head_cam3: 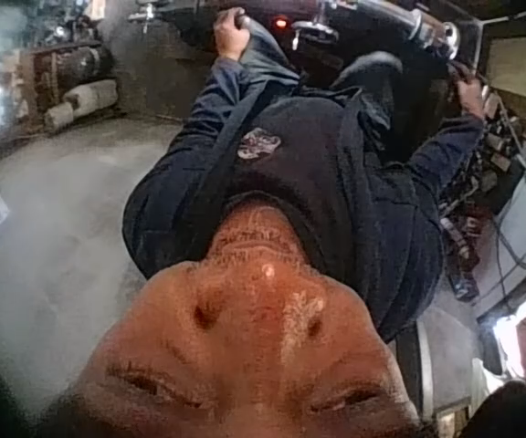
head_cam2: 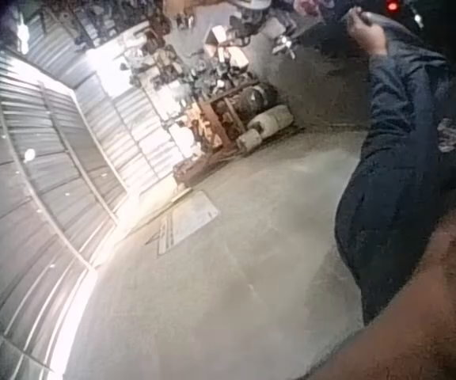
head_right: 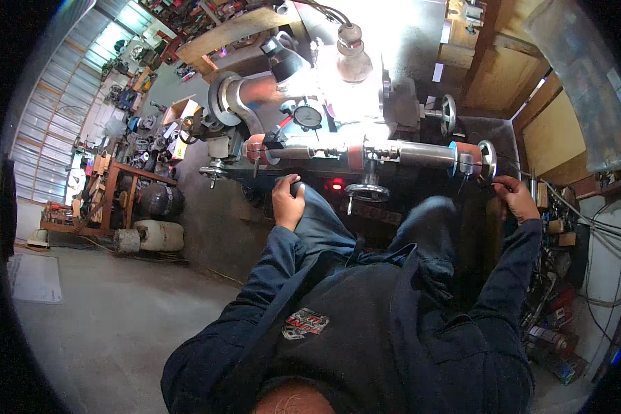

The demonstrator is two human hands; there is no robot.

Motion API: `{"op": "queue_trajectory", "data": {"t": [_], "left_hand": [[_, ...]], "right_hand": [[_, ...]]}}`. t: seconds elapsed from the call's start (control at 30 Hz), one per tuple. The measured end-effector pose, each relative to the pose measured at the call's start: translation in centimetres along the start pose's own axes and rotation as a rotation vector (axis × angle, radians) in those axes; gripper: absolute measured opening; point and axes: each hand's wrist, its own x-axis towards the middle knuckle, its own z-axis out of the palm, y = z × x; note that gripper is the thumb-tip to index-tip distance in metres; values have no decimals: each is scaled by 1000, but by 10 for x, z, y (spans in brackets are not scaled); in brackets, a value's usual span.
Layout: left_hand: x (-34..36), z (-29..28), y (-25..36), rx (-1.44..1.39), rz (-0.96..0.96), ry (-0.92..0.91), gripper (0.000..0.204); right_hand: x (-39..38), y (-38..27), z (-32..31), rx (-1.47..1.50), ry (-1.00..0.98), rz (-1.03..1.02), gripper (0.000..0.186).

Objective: Measuring the runout of a motorcycle crankshaft using a dial indicator on a stand.

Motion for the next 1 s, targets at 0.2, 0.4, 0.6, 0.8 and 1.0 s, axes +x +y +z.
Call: {"op": "queue_trajectory", "data": {"t": [0.2,0.4,0.6,0.8,1.0], "left_hand": [[0,-1,8,-77,-42,116,25],[35,-31,53,130,267,435,25],[113,-58,71,152,436,151,48],[127,-61,56,233,362,-92,52],[135,-51,53,161,310,-93,38]], "right_hand": [[8,-27,0,50,180,-194,23],[84,-13,0,-151,346,-312,35],[83,73,-19,70,-49,-17,37],[38,268,-126,-893,1079,406,40],[-28,379,-149,-1110,1045,597,62]]}}
